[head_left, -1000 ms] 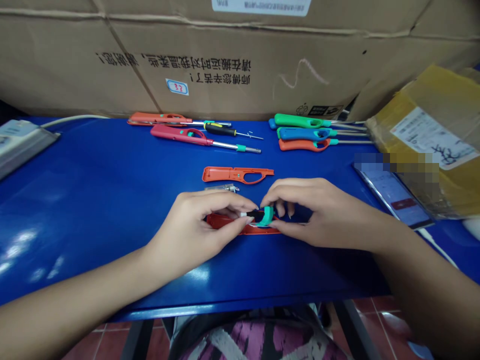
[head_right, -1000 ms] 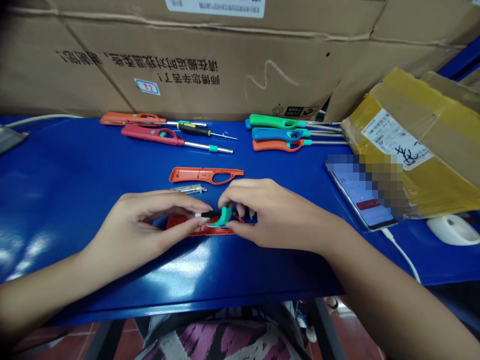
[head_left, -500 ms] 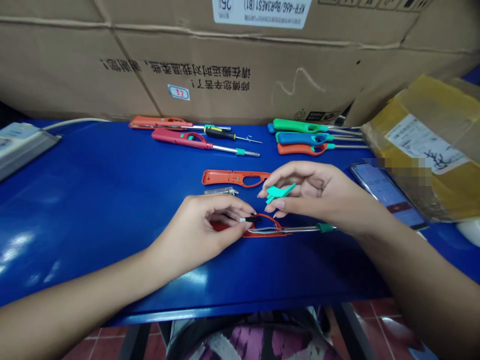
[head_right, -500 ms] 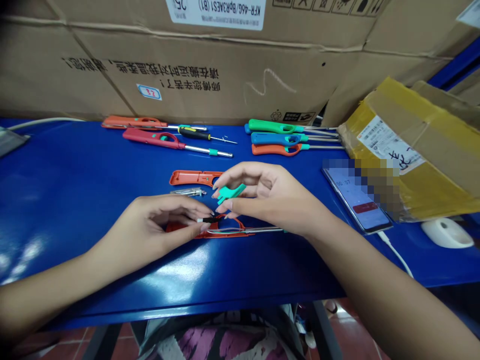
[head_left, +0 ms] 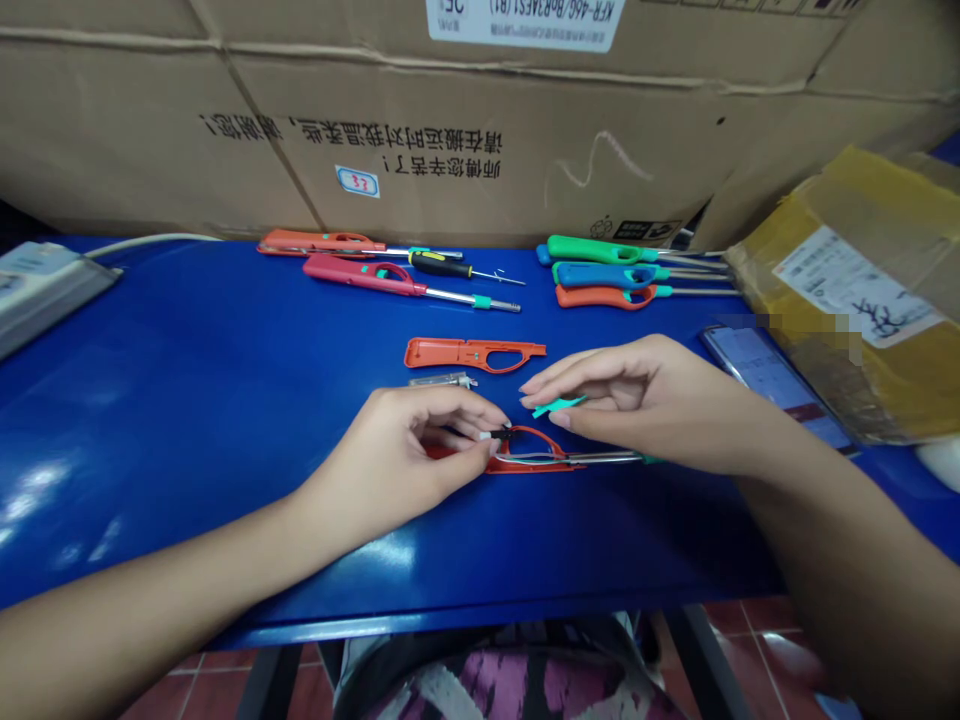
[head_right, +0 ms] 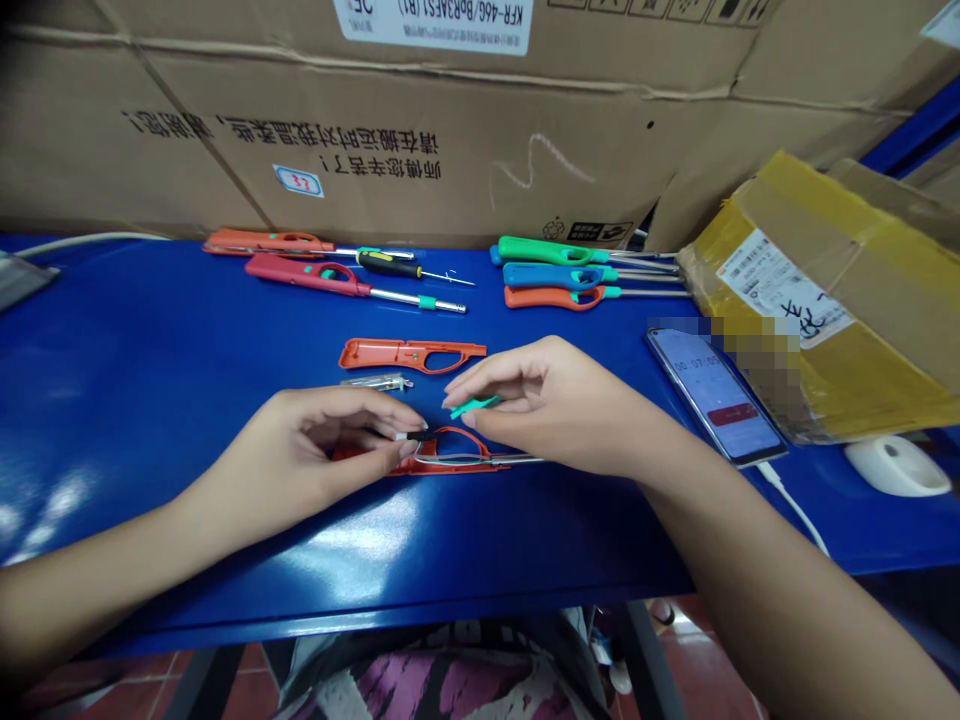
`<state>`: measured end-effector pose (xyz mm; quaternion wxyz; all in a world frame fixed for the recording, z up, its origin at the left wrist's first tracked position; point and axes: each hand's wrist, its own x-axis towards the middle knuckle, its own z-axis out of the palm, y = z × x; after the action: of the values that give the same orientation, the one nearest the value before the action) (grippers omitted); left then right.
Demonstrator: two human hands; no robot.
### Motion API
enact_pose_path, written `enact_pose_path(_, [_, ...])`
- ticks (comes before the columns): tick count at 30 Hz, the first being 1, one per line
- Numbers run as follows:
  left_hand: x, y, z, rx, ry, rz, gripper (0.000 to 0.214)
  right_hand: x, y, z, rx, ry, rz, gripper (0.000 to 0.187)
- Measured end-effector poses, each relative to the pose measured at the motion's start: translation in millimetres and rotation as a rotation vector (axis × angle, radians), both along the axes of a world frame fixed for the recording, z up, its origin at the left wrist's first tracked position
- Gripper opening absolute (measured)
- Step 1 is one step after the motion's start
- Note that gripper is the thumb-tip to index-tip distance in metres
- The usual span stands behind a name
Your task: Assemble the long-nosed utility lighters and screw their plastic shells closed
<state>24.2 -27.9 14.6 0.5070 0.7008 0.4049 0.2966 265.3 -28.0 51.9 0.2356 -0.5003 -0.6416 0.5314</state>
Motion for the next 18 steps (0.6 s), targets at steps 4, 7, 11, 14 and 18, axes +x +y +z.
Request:
enact_pose_path(4, [1.2, 0.7, 2.0, -0.013, -0.007, 0.004, 0.011, -1.5, -1.3, -0.6, -0.012, -0.012, 0.042, 0.019])
enact_pose_path(7, [1.5, -0.4, 3.8, -0.035, -0.014, 0.015, 0.011, -2.7, -2.5, -2.1, -0.152, 0.027, 0.041, 0.033])
enact_pose_path(11, [1.5, -1.5, 6.2, -0.046, -0.038, 0.045, 0.01, -3.4, -2.1, -5.0, -0.238, 0.067, 0.015, 0.031])
enact_pose_path(14, [2.1, -1.1, 7.6, -0.063, -0.072, 0.064, 0.01, -3.0, -1.2, -5.1, -0.242, 0.091, 0.032, 0.026])
enact_pose_path(18, [2.9, -0.9, 8.0, -0.07, -0.097, 0.075, 0.008, -1.0, -1.0, -2.1, -0.269, 0.101, 0.056, 0.027])
